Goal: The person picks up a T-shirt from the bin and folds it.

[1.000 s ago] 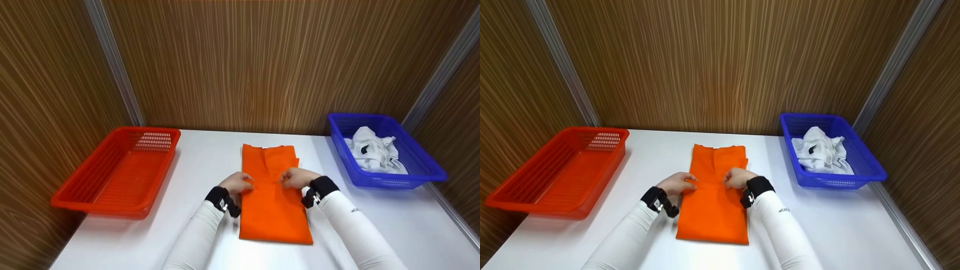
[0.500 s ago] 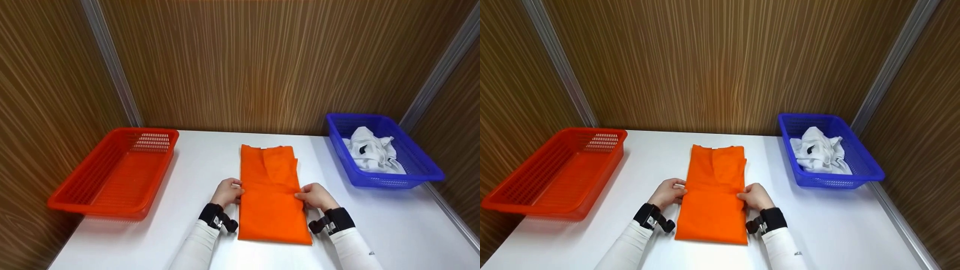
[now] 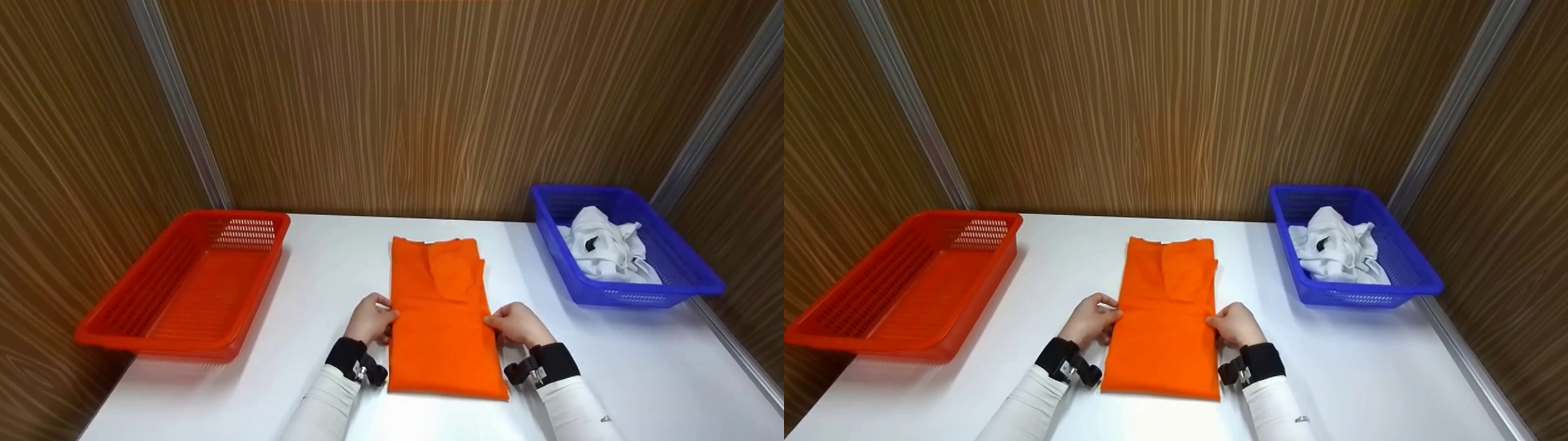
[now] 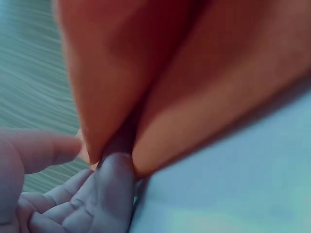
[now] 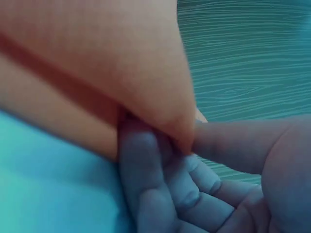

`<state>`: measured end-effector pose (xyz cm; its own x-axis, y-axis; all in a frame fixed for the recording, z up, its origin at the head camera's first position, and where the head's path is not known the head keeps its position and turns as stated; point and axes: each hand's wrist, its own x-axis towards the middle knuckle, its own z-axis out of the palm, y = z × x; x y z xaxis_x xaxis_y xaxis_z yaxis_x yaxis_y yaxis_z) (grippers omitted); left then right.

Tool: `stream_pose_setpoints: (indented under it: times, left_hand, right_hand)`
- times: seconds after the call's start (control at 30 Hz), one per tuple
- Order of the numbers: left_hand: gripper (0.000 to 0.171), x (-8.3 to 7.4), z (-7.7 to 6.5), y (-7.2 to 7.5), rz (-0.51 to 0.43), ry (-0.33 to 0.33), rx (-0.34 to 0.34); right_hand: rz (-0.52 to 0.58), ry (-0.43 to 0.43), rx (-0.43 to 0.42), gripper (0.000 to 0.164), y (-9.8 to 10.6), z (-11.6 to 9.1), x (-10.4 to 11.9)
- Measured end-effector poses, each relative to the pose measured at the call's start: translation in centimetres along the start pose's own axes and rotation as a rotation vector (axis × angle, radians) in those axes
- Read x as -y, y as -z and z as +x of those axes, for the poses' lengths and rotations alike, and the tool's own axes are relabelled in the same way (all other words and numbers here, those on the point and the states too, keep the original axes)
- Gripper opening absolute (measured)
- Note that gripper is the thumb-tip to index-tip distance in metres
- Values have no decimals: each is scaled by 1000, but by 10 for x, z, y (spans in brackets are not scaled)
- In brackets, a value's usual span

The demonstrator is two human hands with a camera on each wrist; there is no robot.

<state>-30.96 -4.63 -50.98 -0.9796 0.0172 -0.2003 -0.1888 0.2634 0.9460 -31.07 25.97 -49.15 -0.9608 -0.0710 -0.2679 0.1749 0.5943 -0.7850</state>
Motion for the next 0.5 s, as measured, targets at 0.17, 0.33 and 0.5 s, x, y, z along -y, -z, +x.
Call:
stream_pose_setpoints:
  times: [0.17, 0.33, 0.5]
  left_hand:
    - [15, 2, -2, 0, 73, -26, -3]
    - [16, 2, -4, 1, 110, -38, -7]
    - [17, 2, -3, 3, 160, -35, -15]
  right_hand:
    - [-52, -2, -13, 26, -2, -1, -3]
    - [-68, 9, -12, 29, -2, -1, -3]
    - [-87, 6, -22, 30, -1, 0, -3]
